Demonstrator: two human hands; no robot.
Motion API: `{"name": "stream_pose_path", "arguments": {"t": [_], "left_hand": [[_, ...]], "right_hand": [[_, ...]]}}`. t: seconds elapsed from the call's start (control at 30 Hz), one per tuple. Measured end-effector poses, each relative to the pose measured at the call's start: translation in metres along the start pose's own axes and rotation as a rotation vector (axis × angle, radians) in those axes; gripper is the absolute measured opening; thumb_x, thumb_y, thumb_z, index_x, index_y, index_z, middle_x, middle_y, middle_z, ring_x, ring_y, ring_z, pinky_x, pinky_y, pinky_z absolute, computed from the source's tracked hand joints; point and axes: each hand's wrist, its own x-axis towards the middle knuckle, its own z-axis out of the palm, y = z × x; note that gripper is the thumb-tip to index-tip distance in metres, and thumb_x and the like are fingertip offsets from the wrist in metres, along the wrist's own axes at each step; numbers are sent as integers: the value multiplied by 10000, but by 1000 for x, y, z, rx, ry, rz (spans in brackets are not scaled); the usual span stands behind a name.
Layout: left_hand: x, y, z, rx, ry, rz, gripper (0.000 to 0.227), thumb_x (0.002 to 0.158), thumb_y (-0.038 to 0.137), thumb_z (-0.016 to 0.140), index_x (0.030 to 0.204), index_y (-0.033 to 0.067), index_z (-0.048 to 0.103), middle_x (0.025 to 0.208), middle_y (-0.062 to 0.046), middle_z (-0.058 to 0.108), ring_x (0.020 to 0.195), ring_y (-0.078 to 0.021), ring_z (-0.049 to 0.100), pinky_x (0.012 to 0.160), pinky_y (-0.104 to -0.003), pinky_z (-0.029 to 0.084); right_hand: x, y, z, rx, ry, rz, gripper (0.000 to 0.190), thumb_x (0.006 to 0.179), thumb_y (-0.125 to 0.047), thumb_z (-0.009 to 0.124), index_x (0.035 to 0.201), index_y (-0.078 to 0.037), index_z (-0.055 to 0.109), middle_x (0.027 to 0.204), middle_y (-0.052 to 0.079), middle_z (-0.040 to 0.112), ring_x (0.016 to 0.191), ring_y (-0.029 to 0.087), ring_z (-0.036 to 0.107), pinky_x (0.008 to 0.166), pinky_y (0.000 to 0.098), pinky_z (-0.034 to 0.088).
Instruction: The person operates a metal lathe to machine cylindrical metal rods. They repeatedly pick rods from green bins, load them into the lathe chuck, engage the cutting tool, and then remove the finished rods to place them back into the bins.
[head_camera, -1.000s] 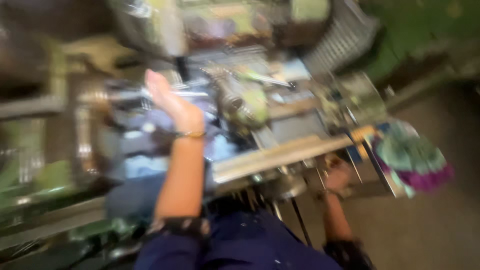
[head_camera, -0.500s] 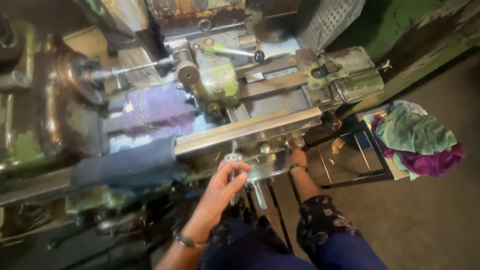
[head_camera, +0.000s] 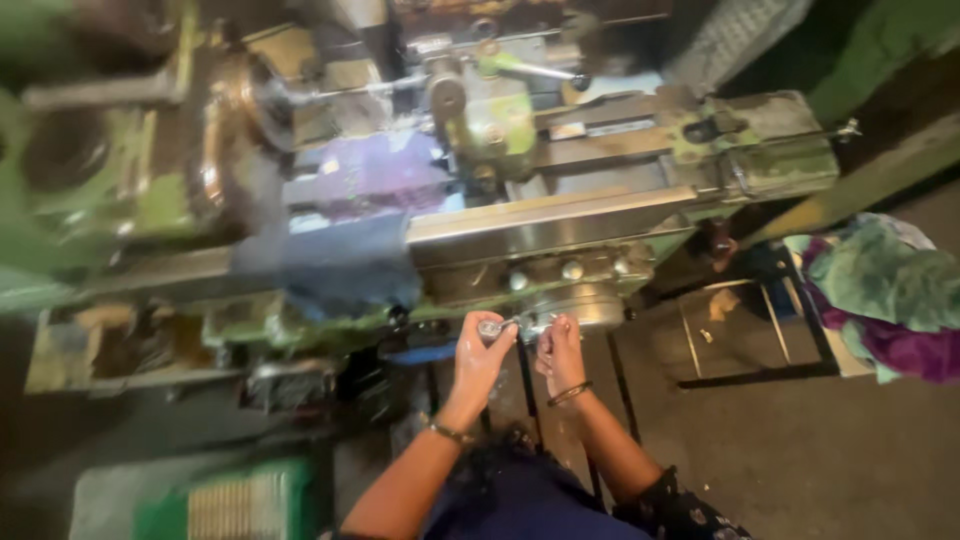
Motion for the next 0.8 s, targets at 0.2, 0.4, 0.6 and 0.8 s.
{"name": "stream_pose_path", "arguments": {"t": [0.2,0.4,0.6,0.8], "left_hand": [[-21,4,-51,71,82,83,236,900,206,759,997,74,589,743,-32,703,679,-109,663,613,-295,533],[-52,18,-117,491,233,329,315,898,369,786,966,100,636,729,-100,702,656,-260,680,587,-385,512],[-74,29,-185,666,286,545,382,870,477,772,784,130,637,655,-86,686,605,-311,680,559,-427,515],[-90,15,-228,579,452,408,368,842,416,827,757,110,641,633,-99,685,579,-303,666,533,-405,502]], "right_hand": [[-62,-3,89,-21,-245,33,255,1044,-405,485,1081,-162,553,683,1,521,447,81,371,377,232,291],[-81,10,120,-283,-499,57,358,1089,-418,437,991,-110,591,491,5,435,334,96,324,323,256,275],[-94,27,148,-534,-634,240,316,1053,-376,451,965,-123,620,443,-13,401,306,99,304,298,264,215],[-132,76,187,-485,-640,62,350,1066,-387,448,975,-105,633,484,-26,432,341,86,347,331,258,257]]}}
